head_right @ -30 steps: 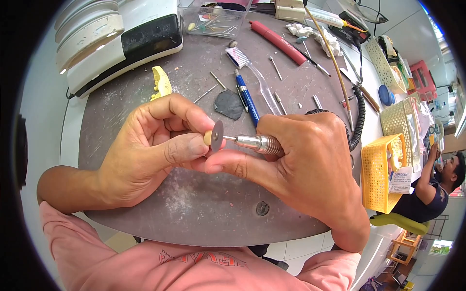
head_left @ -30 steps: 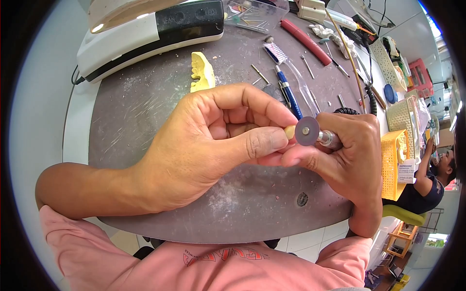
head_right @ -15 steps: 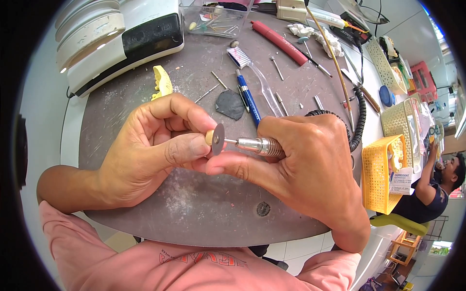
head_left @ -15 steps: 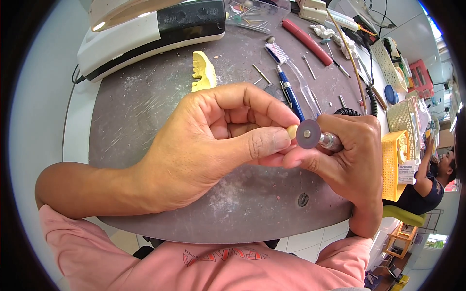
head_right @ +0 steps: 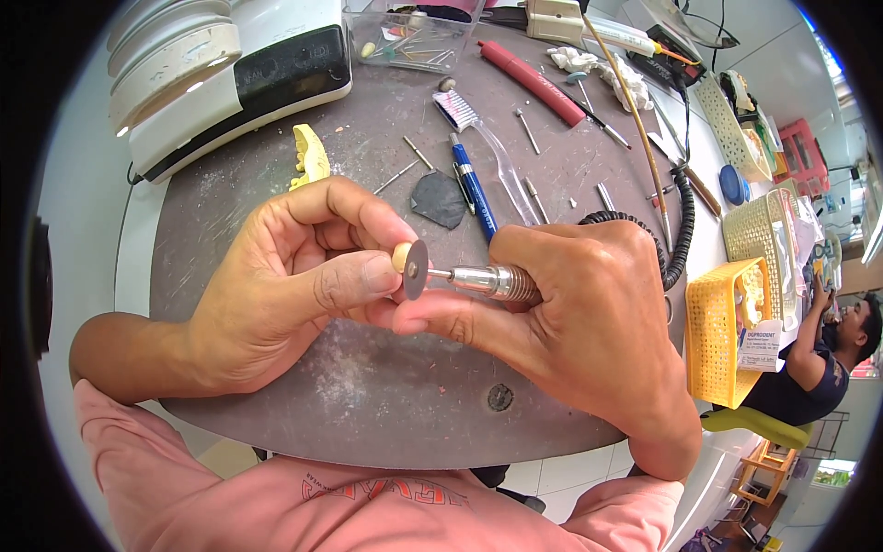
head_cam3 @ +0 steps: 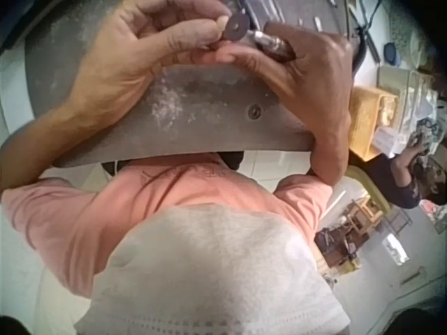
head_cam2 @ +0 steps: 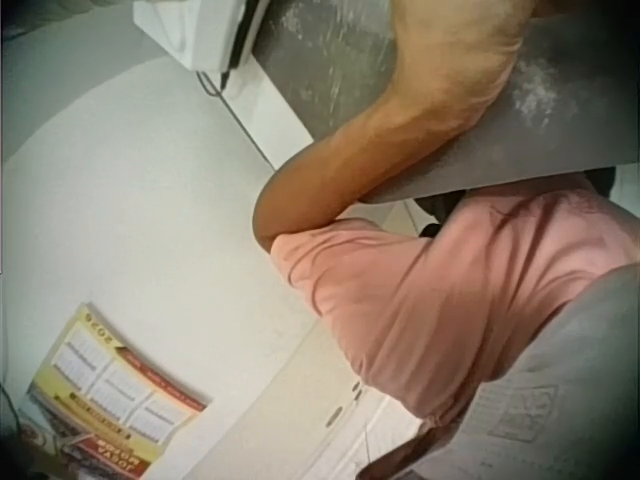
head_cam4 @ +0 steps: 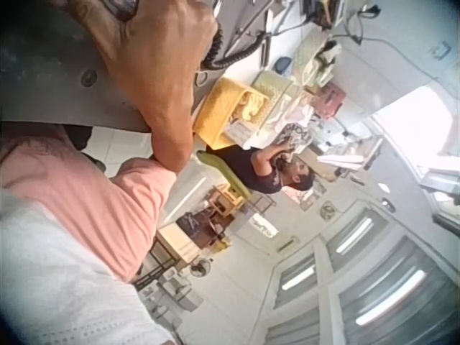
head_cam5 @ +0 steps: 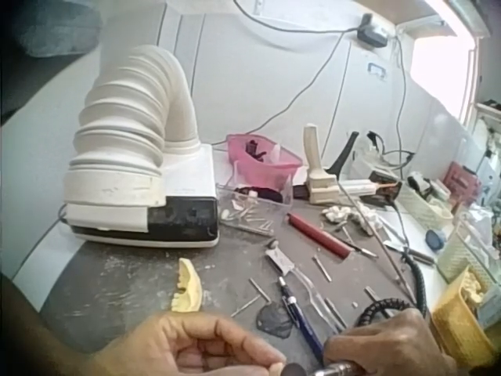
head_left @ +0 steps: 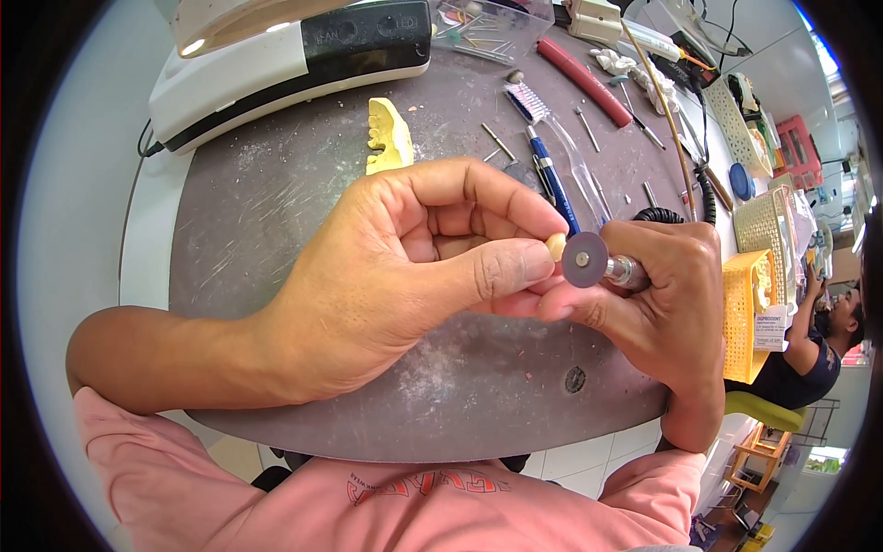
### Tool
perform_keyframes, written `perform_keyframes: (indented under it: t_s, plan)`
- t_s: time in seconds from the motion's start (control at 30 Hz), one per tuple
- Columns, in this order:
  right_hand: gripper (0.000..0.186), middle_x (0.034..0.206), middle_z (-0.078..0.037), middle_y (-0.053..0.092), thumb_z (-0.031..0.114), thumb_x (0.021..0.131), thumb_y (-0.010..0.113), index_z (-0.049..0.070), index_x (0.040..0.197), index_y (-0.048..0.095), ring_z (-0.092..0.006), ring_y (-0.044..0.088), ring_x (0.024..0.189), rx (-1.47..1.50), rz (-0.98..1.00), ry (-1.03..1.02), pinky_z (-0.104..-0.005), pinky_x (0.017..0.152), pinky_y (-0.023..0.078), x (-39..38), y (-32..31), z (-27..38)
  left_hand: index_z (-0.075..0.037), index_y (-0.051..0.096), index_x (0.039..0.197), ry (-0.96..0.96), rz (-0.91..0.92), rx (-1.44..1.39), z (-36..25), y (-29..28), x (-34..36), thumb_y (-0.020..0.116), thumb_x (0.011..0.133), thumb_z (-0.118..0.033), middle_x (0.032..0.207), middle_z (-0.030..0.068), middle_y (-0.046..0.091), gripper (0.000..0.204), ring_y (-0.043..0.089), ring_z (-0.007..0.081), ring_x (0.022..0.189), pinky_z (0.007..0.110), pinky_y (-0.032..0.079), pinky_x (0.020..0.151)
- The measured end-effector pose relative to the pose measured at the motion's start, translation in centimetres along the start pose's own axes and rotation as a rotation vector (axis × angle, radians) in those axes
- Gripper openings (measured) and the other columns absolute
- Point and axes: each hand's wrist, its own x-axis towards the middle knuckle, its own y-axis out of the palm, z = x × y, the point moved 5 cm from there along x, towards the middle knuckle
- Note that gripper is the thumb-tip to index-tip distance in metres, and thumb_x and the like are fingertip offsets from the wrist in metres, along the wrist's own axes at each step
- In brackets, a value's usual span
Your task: Polishing a prosthetic denture tooth using a rotary tool at a dental laboratory bench.
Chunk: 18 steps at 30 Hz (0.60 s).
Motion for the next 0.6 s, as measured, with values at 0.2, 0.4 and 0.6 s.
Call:
perform_keyframes:
  t_s: [0.2,0.4,0.6]
  plan:
    - [0.044,0.046,-0.004,0.042,0.039,0.060,0.079,0.002,0.060,0.057,-0.0102,0.036,0.041,0.009,0.005,-0.013,-0.0252,0.040,0.029,-0.1,0.2,0.0,0.001,0.054,0.098,-0.015,-0.021,-0.005,0.1,0.0,0.0,0.058,0.084,-0.004,0.090,0.0082,0.060,0.015,0.060,0.0118,0.081,0.026,0.055,0.072]
    - [0.043,0.045,-0.001,0.039,0.040,0.061,0.079,0.003,0.061,0.057,-0.0068,0.033,0.042,0.014,-0.053,0.010,-0.0235,0.040,0.025,0.0,-0.8,0.1,0.001,0.055,0.099,-0.032,-0.015,-0.006,0.2,-0.2,0.0,0.057,0.085,-0.004,0.094,0.0099,0.060,0.015,0.061,0.0132,0.084,0.027,0.055,0.072]
    - [0.041,0.045,0.003,0.035,0.039,0.065,0.078,0.004,0.061,0.057,-0.0057,0.029,0.042,0.063,-0.125,0.048,-0.0228,0.040,0.023,0.2,-1.1,0.0,0.000,0.055,0.098,-0.021,-0.007,0.008,0.1,0.1,0.0,0.058,0.085,-0.007,0.091,0.0094,0.061,0.015,0.062,0.0140,0.082,0.027,0.055,0.071]
